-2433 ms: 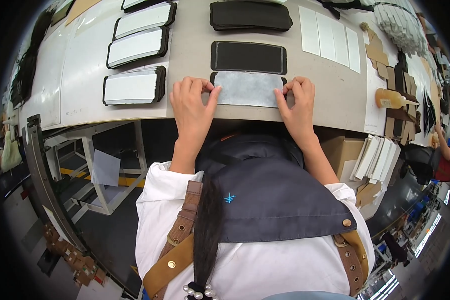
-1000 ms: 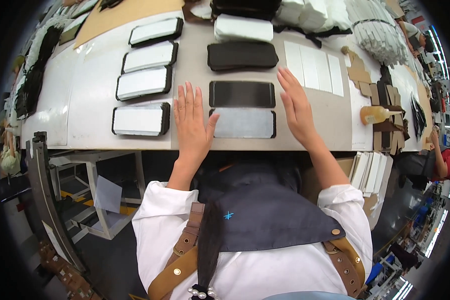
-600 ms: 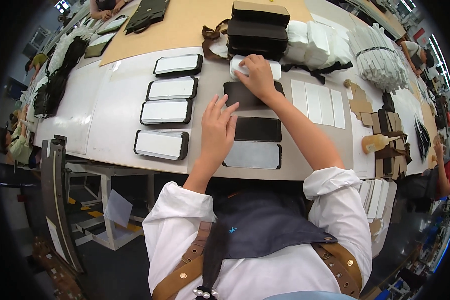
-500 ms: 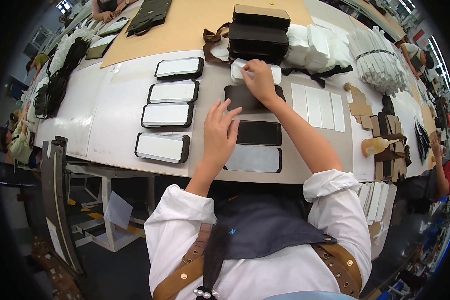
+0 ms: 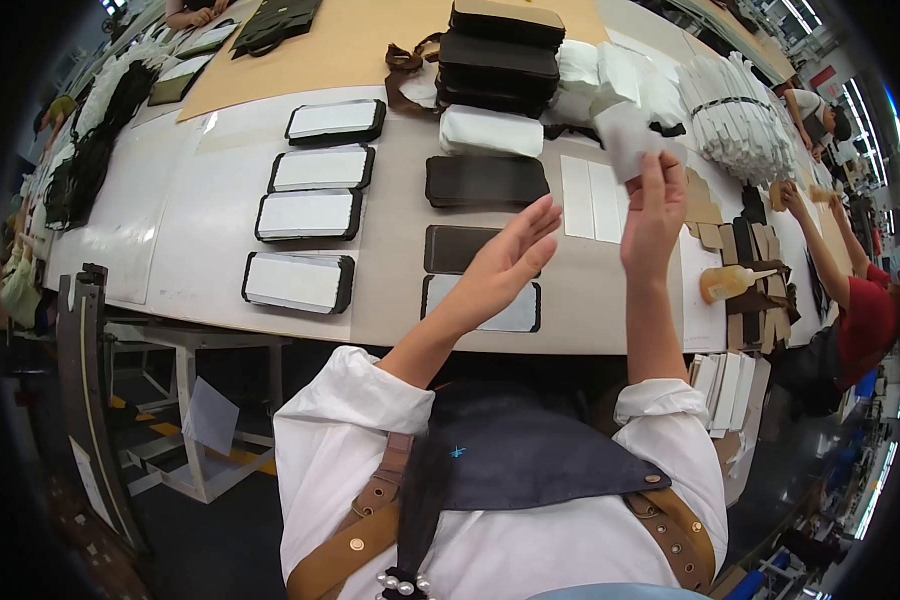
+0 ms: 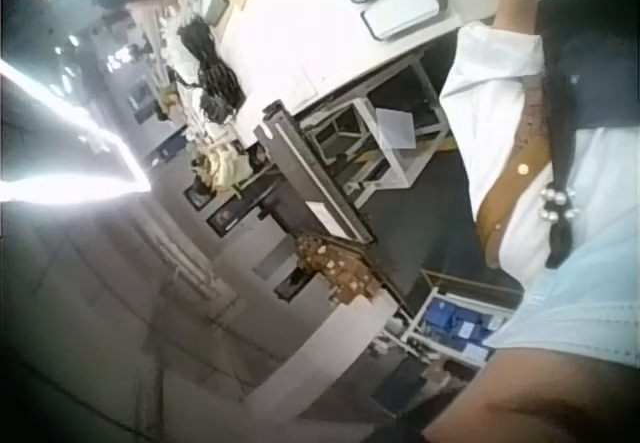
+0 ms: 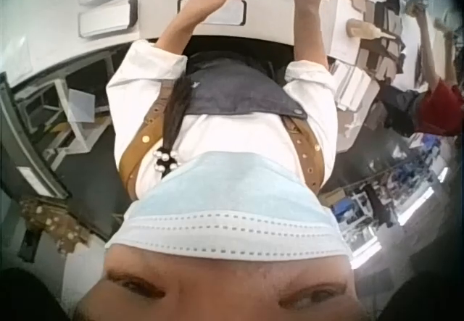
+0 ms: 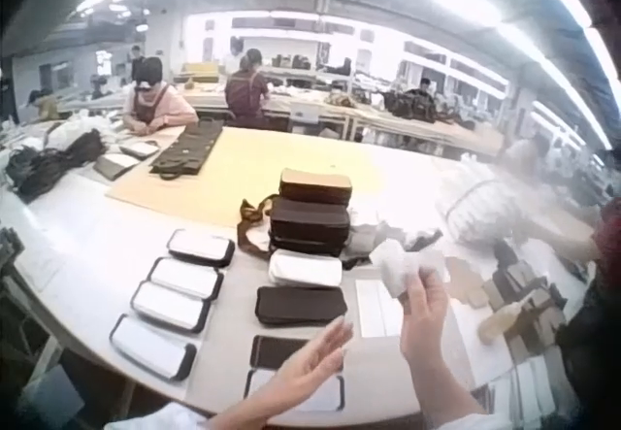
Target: Applying glue and lining material to leather pieces during production.
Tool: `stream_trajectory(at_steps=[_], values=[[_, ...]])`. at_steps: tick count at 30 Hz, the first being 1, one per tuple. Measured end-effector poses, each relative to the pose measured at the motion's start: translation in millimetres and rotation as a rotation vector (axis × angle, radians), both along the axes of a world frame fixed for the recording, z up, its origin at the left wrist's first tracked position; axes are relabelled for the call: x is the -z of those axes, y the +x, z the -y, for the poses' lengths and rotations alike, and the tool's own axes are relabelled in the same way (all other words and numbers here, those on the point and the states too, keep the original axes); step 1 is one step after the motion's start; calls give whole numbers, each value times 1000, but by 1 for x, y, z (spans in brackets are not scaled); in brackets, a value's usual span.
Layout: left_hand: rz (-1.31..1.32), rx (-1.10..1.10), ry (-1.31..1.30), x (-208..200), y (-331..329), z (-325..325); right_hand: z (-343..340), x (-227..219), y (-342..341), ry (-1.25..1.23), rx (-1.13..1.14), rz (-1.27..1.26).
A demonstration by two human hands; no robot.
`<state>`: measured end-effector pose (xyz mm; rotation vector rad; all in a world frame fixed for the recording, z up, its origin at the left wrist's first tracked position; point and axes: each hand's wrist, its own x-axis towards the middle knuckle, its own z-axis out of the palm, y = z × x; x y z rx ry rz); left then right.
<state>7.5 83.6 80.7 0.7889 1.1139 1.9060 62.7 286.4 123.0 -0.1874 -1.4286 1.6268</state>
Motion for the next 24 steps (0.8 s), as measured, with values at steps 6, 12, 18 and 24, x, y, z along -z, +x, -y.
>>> stream_trajectory(at_steps=[6, 12, 18, 24], values=[[231, -124, -125, 6, 6, -10, 46, -41, 20, -305, -414, 19], [286, -140, -165, 20, -15, 1, -12, -1, 5, -708, -573, -22], [-220, -226, -287, 14, -99, -51, -78, 28, 23, -832, -24, -223], [-363, -317, -524, 57, -196, -97, -81, 19, 52, -637, 126, -298]])
